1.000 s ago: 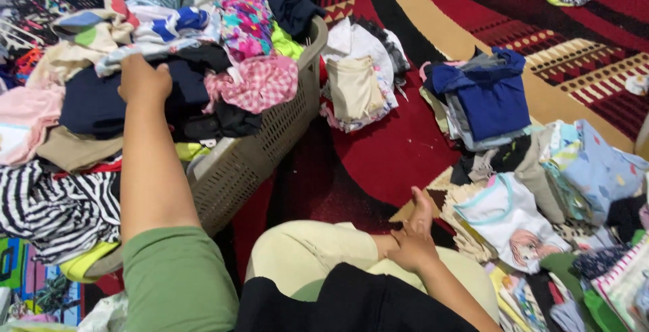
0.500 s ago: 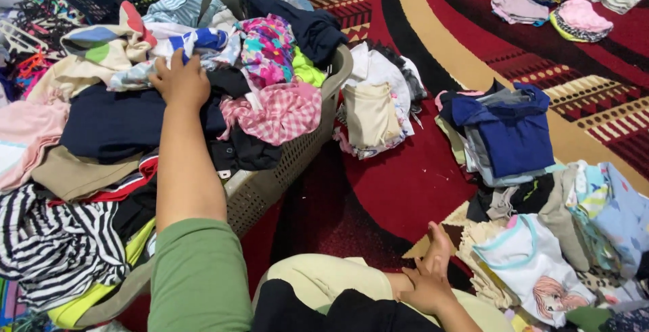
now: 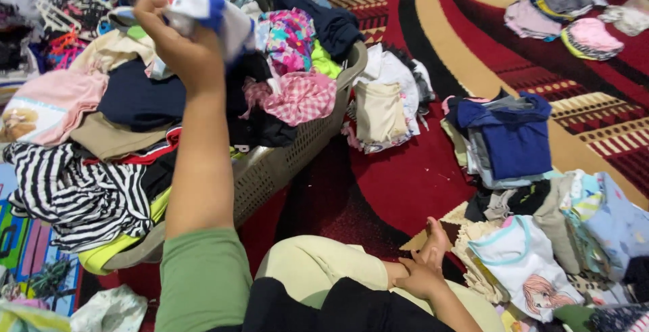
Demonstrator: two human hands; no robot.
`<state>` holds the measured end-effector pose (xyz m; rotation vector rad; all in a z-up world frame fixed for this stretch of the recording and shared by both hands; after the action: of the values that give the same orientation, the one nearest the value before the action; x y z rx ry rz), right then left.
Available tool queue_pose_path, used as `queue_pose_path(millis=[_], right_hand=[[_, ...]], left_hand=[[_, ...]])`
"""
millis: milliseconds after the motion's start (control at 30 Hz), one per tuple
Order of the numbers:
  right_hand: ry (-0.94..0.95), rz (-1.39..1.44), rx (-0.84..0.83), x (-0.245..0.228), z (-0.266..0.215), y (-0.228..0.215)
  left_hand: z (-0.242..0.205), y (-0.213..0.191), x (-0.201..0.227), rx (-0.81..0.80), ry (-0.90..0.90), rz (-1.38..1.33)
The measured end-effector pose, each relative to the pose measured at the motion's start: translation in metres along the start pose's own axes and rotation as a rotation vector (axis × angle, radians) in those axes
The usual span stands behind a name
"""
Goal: Folding various laundry items and organizing them into stacks while sitting on the floor.
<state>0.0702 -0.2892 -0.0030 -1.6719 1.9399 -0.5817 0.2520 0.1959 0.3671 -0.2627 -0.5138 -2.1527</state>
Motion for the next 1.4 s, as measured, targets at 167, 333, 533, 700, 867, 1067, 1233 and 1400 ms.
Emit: queue_pose_path(millis=[167, 333, 533, 700, 867, 1067, 1233, 1400], right_hand=[[-0.127, -0.07, 0.216, 0.012, 0.034, 0.004], [-0.345, 0.463, 0.605, -0.04, -0.114, -0.053], [-0.853, 0.611, 0.751, -0.038, -0.026, 0.002], [-0.969, 1.282, 0.477, -0.013, 0.015, 0.008], [-0.713, 1.64, 0.682, 0.081, 0.09, -0.003], [-0.831, 1.531, 0.7, 0.044, 0.015, -0.003], [-0.612, 0.898, 0.389, -0.03, -0.065, 0.052], [-0.46, 0.189, 0.641, -0.057, -0.105, 0.031]], left_hand=[[-0.034, -0.001, 0.108, -0.219, -0.055, -0.001], [-0.079, -0.015, 0.194, -0.403, -0.08, -0.203], [-0.18, -0.017, 0.229, -0.865, -0.713, -0.532], [-0.26, -0.023, 0.206, -0.713, -1.385, -0.609], [-0.328, -0.049, 0.184, -0.472, -1.945, -0.621], [-0.419, -0.101, 0.186, -0.16, -2.532, -0.529], [-0.427, -0.123, 0.182, -0.16, -2.567, -0.465], [-0.452, -0.128, 0.164, -0.338, -2.463, -0.523]])
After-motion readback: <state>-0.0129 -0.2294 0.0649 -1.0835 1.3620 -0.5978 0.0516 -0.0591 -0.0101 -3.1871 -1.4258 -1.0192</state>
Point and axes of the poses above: each hand's wrist, its own z-axis towards the middle knuckle, its own y-axis out of the palm, x = y × z, the point moved 3 cm from there along z, towards the middle knuckle, and after that the axes turned 6 degrees about x, right-handed, at the moved point
